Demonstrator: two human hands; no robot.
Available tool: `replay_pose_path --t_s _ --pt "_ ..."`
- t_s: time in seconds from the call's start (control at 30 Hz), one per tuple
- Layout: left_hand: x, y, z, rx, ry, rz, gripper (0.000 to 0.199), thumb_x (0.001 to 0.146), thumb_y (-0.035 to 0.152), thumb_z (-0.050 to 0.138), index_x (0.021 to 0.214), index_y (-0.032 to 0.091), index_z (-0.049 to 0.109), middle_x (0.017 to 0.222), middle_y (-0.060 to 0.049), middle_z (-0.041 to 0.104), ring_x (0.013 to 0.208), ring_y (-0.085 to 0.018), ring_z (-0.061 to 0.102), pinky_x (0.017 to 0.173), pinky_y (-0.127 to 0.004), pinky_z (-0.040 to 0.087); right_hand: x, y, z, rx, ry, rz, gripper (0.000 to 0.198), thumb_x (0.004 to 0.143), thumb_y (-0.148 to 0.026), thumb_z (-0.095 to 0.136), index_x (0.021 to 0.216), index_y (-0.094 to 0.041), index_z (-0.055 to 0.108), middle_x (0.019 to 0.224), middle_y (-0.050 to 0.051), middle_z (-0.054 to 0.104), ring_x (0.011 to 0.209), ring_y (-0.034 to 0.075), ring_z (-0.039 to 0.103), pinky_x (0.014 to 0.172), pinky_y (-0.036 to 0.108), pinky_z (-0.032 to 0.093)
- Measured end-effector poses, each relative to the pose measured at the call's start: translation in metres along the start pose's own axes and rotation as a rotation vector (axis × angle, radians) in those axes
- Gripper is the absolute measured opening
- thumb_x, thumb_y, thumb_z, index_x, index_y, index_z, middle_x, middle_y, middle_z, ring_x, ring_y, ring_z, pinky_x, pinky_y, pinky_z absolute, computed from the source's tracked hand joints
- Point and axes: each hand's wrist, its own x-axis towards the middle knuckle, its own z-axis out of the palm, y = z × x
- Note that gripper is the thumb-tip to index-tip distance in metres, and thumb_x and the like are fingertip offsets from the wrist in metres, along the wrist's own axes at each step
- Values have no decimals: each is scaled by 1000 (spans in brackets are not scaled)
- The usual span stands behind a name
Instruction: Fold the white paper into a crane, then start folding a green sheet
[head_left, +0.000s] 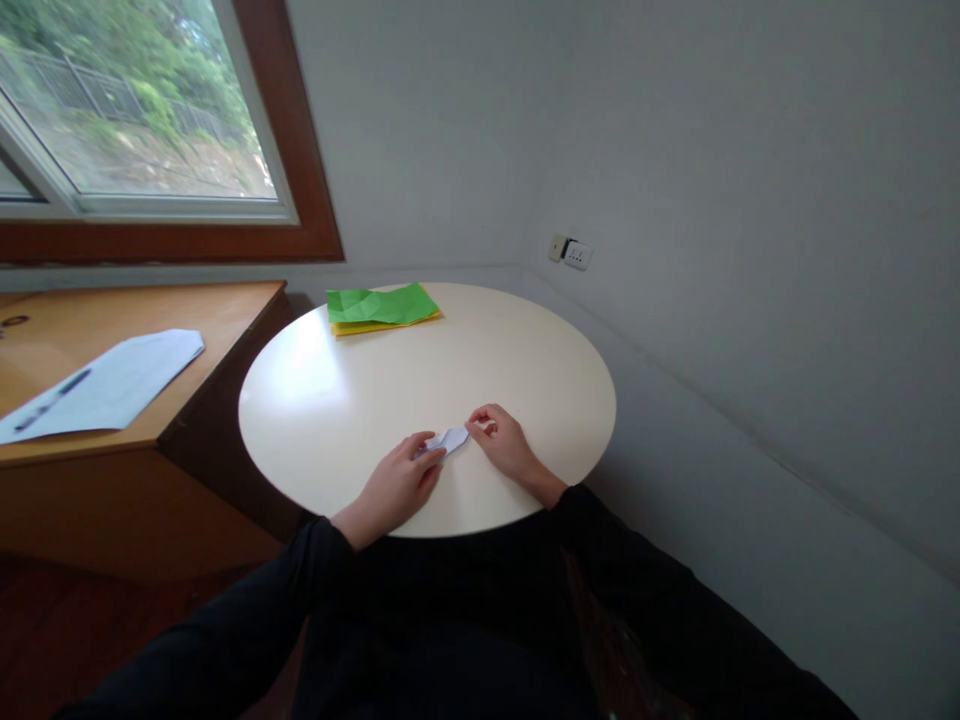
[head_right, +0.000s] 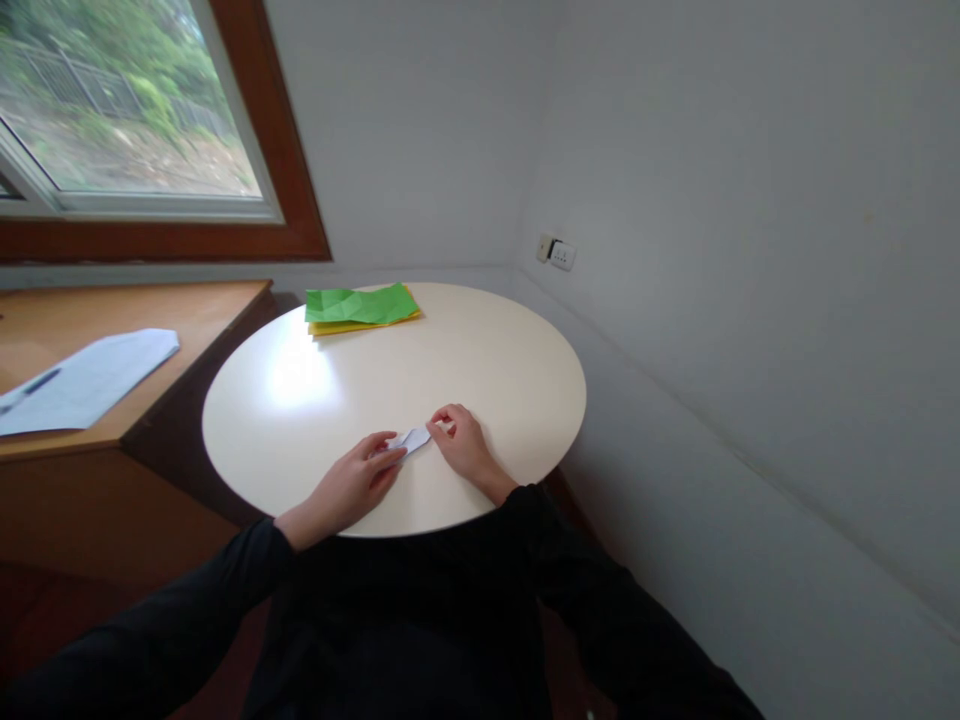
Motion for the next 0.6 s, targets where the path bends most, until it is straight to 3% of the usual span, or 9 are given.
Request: replay_pose_path --t_s 0.1,0.27,0.47,0.6 --pt "8 3 0 -7 10 -32 27 84 18 48 104 15 66 115 -15 61 99 -26 59 86 -41 50 1 2 1 50 16 36 11 77 -29 53 81 -19 55 86 4 61 77 16 57 72 32 48" --pt "21 9 -5 -173 2 -145 26 82 17 48 97 18 69 95 -8 71 83 -22 61 78 -38 49 0 7 2 164 107 89 12 76 -31 52 80 -20 51 81 2 59 74 16 58 72 33 49" --pt "28 4 1 -581 164 -531 21 74 23 56 85 18 73 87 -9 73 79 -25 65 73 -36 48 -21 4 10 203 201 141 16 75 -34 55 75 -22 46 72 0 55 66 15 54 66 32 49" --pt "35 8 2 -757 295 -552 21 73 28 58 84 17 72 87 -8 74 81 -24 65 75 -35 47 -34 -8 26 383 260 226 23 76 -41 57 78 -23 42 75 -1 52 66 14 55 62 31 52"
